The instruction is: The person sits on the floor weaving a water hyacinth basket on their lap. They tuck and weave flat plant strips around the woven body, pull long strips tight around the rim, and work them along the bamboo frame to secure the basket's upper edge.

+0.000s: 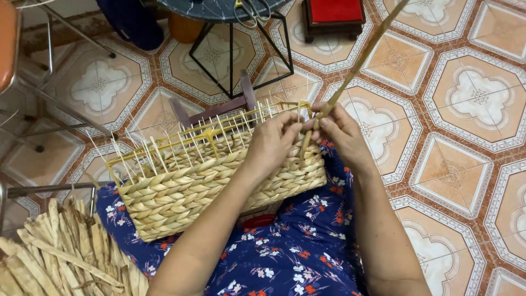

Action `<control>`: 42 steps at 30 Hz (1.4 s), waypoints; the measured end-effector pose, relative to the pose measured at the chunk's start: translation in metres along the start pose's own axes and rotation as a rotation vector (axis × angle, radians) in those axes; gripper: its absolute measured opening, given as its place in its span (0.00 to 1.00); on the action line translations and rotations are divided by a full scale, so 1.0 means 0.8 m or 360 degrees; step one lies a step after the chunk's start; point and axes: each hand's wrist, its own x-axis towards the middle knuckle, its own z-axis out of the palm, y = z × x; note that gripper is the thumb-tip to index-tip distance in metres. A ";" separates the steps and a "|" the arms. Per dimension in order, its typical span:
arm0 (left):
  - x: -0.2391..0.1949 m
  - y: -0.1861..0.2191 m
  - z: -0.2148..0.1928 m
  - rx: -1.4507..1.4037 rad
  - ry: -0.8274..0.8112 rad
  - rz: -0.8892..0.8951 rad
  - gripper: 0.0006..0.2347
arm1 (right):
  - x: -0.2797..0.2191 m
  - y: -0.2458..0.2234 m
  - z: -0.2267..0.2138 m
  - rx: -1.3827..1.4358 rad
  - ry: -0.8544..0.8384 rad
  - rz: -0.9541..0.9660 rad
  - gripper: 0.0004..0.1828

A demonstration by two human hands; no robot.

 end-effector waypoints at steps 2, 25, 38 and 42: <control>-0.006 -0.030 0.020 0.0105 0.0146 0.0559 0.07 | 0.005 0.019 -0.007 -0.0163 0.0068 0.0047 0.11; -0.029 0.008 -0.029 0.0982 -0.0330 0.0112 0.13 | 0.000 0.011 0.002 -0.0279 0.0381 -0.0178 0.11; -0.010 -0.001 -0.050 -0.0058 -0.0387 -0.0375 0.12 | 0.015 -0.014 0.048 -0.1171 -0.0024 -0.0135 0.10; 0.010 -0.011 -0.021 0.0455 0.0018 0.0036 0.08 | 0.016 -0.008 0.032 -0.0473 -0.0084 0.0229 0.10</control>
